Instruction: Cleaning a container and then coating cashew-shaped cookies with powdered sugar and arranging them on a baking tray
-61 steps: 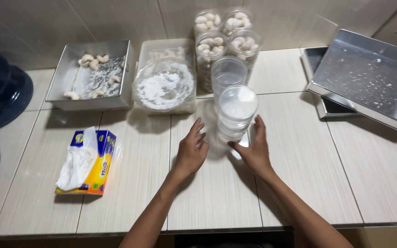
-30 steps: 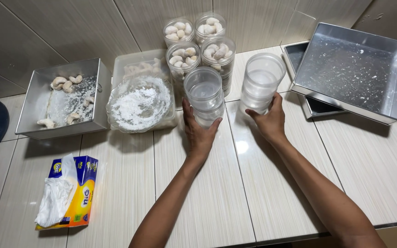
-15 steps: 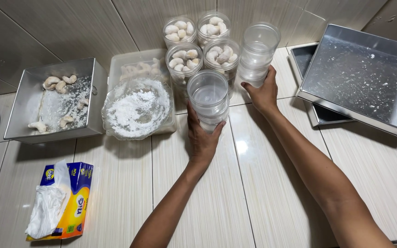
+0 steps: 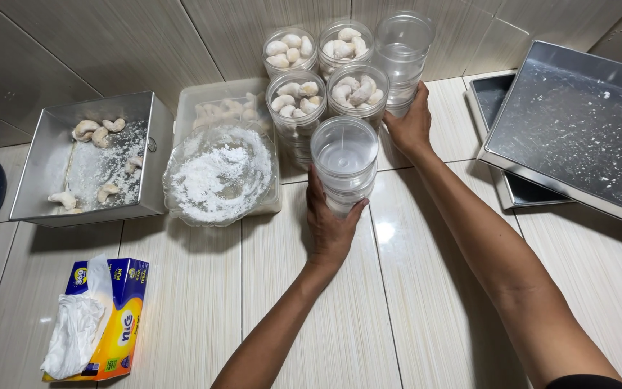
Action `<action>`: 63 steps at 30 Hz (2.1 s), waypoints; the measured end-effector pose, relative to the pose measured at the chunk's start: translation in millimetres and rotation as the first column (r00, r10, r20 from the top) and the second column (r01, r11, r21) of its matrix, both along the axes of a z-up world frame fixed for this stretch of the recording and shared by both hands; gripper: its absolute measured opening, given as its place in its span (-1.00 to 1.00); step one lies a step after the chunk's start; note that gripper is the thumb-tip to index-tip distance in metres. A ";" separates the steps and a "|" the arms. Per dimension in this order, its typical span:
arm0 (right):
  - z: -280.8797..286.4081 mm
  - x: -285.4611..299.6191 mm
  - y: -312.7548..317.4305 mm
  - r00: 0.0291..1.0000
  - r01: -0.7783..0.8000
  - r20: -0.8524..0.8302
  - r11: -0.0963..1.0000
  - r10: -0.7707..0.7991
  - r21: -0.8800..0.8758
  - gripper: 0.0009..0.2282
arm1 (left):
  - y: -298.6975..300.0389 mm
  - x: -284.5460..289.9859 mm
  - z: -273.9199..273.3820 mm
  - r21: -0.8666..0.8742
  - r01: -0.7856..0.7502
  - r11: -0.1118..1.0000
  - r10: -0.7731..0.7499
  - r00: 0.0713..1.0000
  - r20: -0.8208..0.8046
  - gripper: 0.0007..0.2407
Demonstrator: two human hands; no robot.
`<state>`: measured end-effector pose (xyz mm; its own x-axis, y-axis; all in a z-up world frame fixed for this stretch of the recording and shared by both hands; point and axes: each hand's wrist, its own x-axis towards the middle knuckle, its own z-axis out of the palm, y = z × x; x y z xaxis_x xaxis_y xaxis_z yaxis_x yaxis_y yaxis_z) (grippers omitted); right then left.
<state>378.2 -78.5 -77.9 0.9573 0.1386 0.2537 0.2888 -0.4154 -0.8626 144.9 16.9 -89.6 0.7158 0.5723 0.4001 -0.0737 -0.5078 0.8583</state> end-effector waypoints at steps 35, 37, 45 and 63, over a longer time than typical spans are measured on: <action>-1.3 -94.9 -81.9 0.957 -0.254 -0.032 0.883 0.289 0.396 -0.20 | -66.7 96.1 -24.1 0.128 0.035 0.991 -0.067 0.965 0.255 -0.18; -3.1 -89.0 -79.6 0.958 -0.249 -0.034 0.884 0.285 0.395 -0.20 | -72.7 93.4 -24.2 0.132 -0.016 0.991 -0.016 0.972 0.234 -0.19; -5.5 -69.7 -71.6 0.965 -0.248 0.023 0.885 0.260 0.394 -0.26 | -81.7 86.0 -9.9 0.074 0.048 0.996 -0.063 0.974 0.218 -0.38; -19.3 -40.2 -62.1 0.952 -0.285 0.023 0.855 0.305 0.434 -0.23 | -81.2 89.8 -4.1 0.027 0.136 0.990 -0.139 0.978 0.153 -0.34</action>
